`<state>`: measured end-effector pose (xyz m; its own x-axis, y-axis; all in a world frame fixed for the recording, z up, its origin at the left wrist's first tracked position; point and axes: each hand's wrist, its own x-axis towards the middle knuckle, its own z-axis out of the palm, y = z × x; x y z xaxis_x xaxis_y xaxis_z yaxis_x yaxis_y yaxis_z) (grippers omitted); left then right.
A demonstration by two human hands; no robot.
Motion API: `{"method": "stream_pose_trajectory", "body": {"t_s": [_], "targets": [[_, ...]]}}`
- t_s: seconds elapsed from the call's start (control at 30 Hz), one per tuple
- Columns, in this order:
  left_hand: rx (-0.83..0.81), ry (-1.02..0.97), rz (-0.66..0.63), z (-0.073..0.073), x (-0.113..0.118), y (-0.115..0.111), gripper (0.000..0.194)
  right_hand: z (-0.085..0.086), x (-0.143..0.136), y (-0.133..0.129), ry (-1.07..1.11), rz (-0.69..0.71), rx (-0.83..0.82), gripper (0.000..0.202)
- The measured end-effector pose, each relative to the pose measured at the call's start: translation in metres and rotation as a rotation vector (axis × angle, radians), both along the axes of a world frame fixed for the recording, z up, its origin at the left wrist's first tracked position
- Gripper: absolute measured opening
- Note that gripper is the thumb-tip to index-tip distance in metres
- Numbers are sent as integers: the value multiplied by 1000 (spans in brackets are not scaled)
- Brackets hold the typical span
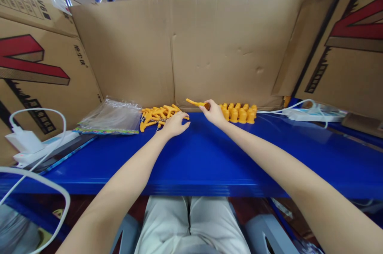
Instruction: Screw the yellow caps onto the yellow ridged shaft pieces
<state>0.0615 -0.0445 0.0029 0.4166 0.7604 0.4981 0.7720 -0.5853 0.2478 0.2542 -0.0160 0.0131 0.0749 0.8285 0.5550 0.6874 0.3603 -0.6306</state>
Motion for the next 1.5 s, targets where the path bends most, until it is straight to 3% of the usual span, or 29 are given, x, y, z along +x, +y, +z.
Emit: {"method": "stream_pose_trajectory", "body": {"t_s": [0.17, 0.27, 0.5, 0.8, 1.03, 1.17, 1.3, 1.5], "targets": [[-23, 54, -86, -3, 3, 2, 20, -13, 1, 9, -781, -94, 48, 31], [-33, 62, -96, -2, 4, 1, 19, -22, 2, 12, -972, -86, 7, 36], [-54, 85, -112, 0, 5, 0, 22, -30, 17, 14, -790, -160, -222, 41], [-107, 74, -101, -1, 5, 1, 22, -24, 14, 7, -776, -174, -280, 41], [-105, 108, -98, 1, 6, -1, 24, -27, 11, 8, -801, -189, -238, 37], [-106, 134, -100, 1, 6, -2, 24, -29, 16, 9, -874, -180, -49, 35], [-108, 138, -92, 3, 8, -4, 24, -9, 29, 4, -856, -269, 84, 33], [-120, 145, -94, 4, 9, -6, 24, 46, 66, -13, -625, -544, 52, 33]]}}
